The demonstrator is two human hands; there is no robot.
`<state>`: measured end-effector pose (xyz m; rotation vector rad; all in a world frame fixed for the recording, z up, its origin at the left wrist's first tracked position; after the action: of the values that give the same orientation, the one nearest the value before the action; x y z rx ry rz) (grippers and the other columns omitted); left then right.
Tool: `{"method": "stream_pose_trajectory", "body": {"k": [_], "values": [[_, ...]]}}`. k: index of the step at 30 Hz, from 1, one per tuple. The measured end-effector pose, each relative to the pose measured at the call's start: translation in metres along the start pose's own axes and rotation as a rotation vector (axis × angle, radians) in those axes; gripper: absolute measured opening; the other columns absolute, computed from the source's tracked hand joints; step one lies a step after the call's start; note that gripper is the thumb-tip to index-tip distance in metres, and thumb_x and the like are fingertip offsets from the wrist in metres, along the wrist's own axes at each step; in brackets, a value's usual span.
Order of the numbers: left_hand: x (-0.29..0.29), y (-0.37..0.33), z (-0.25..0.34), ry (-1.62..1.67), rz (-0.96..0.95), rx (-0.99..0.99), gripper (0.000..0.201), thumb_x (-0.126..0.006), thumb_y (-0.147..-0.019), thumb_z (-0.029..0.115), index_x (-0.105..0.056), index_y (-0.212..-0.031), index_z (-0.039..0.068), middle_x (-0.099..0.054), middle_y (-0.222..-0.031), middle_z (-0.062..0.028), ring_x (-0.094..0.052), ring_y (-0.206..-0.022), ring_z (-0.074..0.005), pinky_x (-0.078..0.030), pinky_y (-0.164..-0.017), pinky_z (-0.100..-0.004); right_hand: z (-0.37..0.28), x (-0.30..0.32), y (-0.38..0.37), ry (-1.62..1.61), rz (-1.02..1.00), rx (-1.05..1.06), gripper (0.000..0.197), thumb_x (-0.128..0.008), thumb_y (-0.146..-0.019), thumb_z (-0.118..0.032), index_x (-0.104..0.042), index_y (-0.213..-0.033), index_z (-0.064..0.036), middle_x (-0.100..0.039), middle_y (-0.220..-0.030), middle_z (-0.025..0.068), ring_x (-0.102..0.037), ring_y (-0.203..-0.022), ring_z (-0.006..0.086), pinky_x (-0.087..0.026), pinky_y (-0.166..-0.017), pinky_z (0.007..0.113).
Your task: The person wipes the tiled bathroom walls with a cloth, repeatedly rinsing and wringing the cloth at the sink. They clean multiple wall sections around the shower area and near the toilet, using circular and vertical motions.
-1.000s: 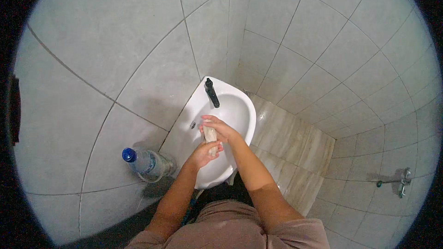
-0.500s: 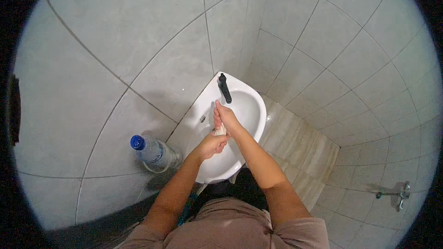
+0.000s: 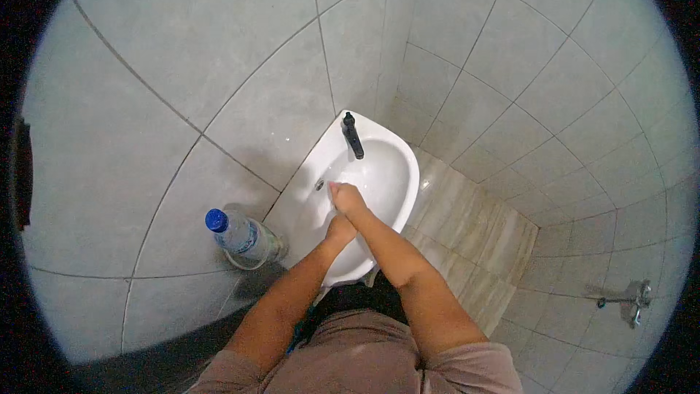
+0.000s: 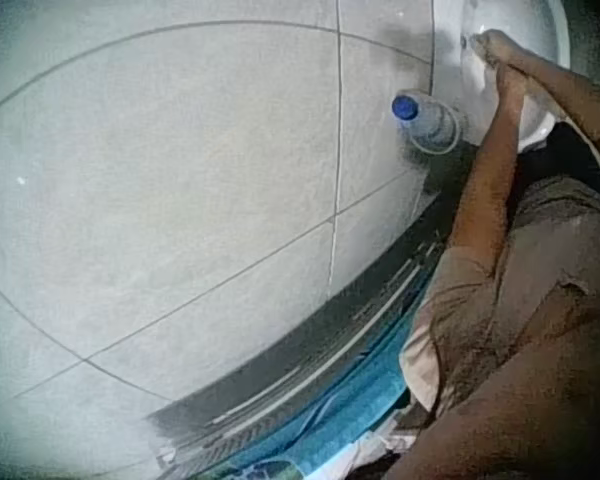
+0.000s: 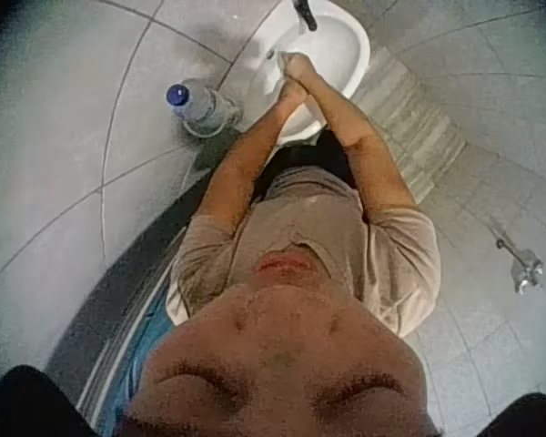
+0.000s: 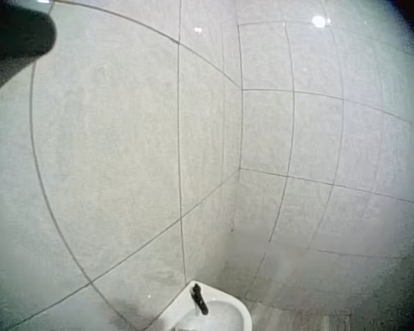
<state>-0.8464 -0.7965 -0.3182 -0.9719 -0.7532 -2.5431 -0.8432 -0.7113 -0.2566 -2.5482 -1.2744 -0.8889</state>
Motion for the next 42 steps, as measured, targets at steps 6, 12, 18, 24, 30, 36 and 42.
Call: {"method": "stream_pose_trajectory", "body": {"k": [6, 12, 18, 24, 30, 36, 42], "values": [[-0.015, 0.037, 0.007, 0.108, -0.017, 0.182, 0.036, -0.051, -0.084, 0.036, -0.067, -0.093, 0.006, -0.063, -0.097, -0.0232, -0.059, -0.096, -0.0376, -0.046, -0.084, -0.0452, 0.036, -0.027, 0.024, 0.171, -0.089, -0.065, 0.054, -0.034, -0.093, -0.04, -0.065, -0.081, 0.0028, -0.062, -0.083, 0.0264, -0.059, -0.082, 0.0428, -0.046, -0.079, 0.045], [-0.007, 0.055, 0.014, -0.002, -0.111, 0.139, 0.038, -0.046, -0.086, 0.035, -0.065, -0.098, 0.004, -0.062, -0.103, -0.022, -0.058, -0.099, -0.038, -0.045, -0.085, -0.0447, 0.039, -0.031, 0.033, 0.276, -0.193, -0.072, 0.053, -0.035, -0.093, -0.038, -0.065, -0.08, 0.0041, -0.062, -0.083, 0.0272, -0.06, -0.082, 0.0421, -0.046, -0.079, 0.046], [-0.015, 0.059, 0.013, -0.003, -0.068, 0.065, 0.035, -0.048, -0.085, 0.034, -0.066, -0.095, 0.005, -0.063, -0.1, -0.0212, -0.059, -0.095, -0.0376, -0.046, -0.083, -0.0448, 0.053, -0.036, 0.035, 0.304, -0.234, -0.093, 0.05, -0.036, -0.092, -0.035, -0.064, -0.08, 0.0043, -0.062, -0.083, 0.0267, -0.06, -0.081, 0.0416, -0.047, -0.078, 0.046], [-0.013, 0.045, 0.025, -0.04, -0.02, -0.047, 0.037, -0.05, -0.084, 0.037, -0.067, -0.094, 0.006, -0.063, -0.098, -0.0225, -0.059, -0.097, -0.0373, -0.046, -0.084, -0.0447, 0.073, -0.025, 0.019, 0.383, -0.16, -0.029, 0.046, -0.039, -0.091, -0.033, -0.065, -0.079, 0.0024, -0.062, -0.084, 0.0264, -0.061, -0.079, 0.0405, -0.048, -0.075, 0.046], [0.022, 0.037, 0.055, 0.1, 0.046, 0.066, 0.042, -0.061, -0.078, 0.034, -0.059, -0.104, 0.001, -0.062, -0.102, -0.0243, -0.059, -0.096, -0.0373, -0.046, -0.084, -0.0432, 0.028, 0.033, 0.011, 0.051, -0.208, -0.197, 0.034, -0.05, -0.089, -0.032, -0.064, -0.089, -0.0009, -0.066, -0.08, 0.0165, -0.064, -0.077, 0.0276, -0.05, -0.071, 0.039], [0.062, 0.022, 0.046, 0.462, 0.133, -0.148, 0.05, -0.068, -0.078, 0.036, -0.051, -0.108, 0.0, -0.059, -0.102, -0.0224, -0.057, -0.095, -0.038, -0.044, -0.083, -0.0415, 0.035, 0.095, 0.034, -0.537, 0.306, -0.096, 0.039, -0.062, -0.082, -0.03, -0.057, -0.111, -0.005, -0.056, -0.11, 0.0174, -0.056, -0.089, 0.0274, -0.046, -0.079, 0.034], [0.095, 0.052, 0.098, 0.318, 0.463, -0.338, 0.036, -0.058, -0.087, 0.025, -0.051, -0.111, 0.0, -0.058, -0.104, -0.0213, -0.055, -0.099, -0.0352, -0.042, -0.086, -0.0416, -0.012, 0.117, 0.1, 0.295, 0.488, 0.049, 0.045, -0.065, -0.079, -0.021, -0.051, -0.119, -0.0066, -0.049, -0.121, 0.0176, -0.054, -0.105, 0.0285, -0.045, -0.084, 0.035]]}}
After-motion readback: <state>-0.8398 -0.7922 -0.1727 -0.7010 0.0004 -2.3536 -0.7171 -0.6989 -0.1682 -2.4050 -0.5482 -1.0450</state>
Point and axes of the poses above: each hand's wrist, its own y-axis away from the middle knuckle, its own x-axis out of the back of the hand, z = x × y, the point moved 1 cm from there along -y, towards the middle knuckle
